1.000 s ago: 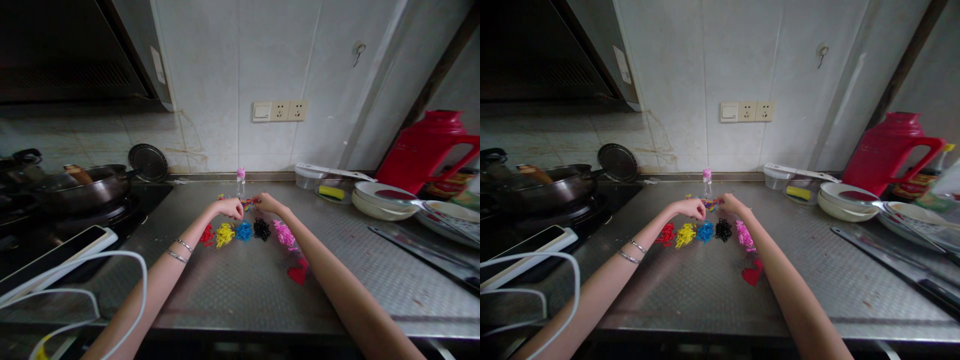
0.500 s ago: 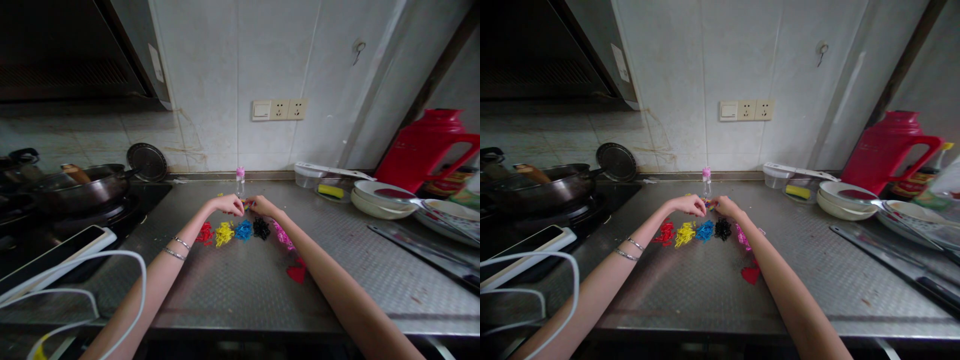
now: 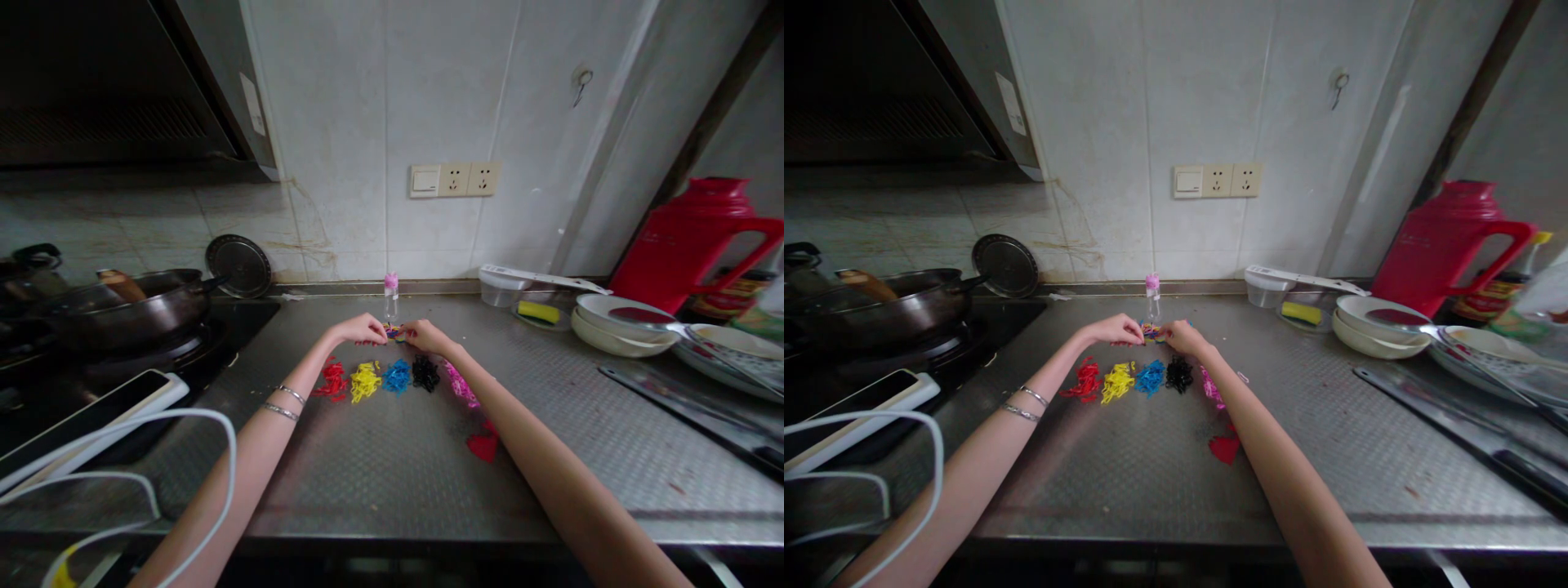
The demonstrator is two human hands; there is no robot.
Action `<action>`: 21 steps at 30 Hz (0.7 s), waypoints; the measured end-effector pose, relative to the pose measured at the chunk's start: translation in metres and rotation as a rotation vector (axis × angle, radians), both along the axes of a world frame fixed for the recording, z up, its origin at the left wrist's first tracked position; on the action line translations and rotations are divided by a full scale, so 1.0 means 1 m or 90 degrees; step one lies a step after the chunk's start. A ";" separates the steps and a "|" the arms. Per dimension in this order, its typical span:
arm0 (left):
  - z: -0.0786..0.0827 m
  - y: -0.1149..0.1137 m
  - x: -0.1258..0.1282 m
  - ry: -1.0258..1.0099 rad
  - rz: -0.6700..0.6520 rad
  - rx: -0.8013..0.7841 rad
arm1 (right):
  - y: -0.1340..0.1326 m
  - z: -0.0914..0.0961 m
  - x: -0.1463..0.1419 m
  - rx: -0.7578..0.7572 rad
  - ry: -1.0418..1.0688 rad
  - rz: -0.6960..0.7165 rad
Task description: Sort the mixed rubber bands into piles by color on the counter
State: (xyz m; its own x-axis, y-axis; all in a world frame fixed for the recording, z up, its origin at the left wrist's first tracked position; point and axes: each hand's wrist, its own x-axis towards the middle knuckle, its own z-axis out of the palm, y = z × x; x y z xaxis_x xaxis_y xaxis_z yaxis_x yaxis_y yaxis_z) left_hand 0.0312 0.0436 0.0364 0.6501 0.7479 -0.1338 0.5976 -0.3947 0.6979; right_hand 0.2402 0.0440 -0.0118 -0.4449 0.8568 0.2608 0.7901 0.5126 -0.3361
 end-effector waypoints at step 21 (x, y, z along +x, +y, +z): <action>-0.036 0.022 -0.004 0.066 0.088 0.151 | -0.015 0.039 -0.018 -0.376 0.005 0.157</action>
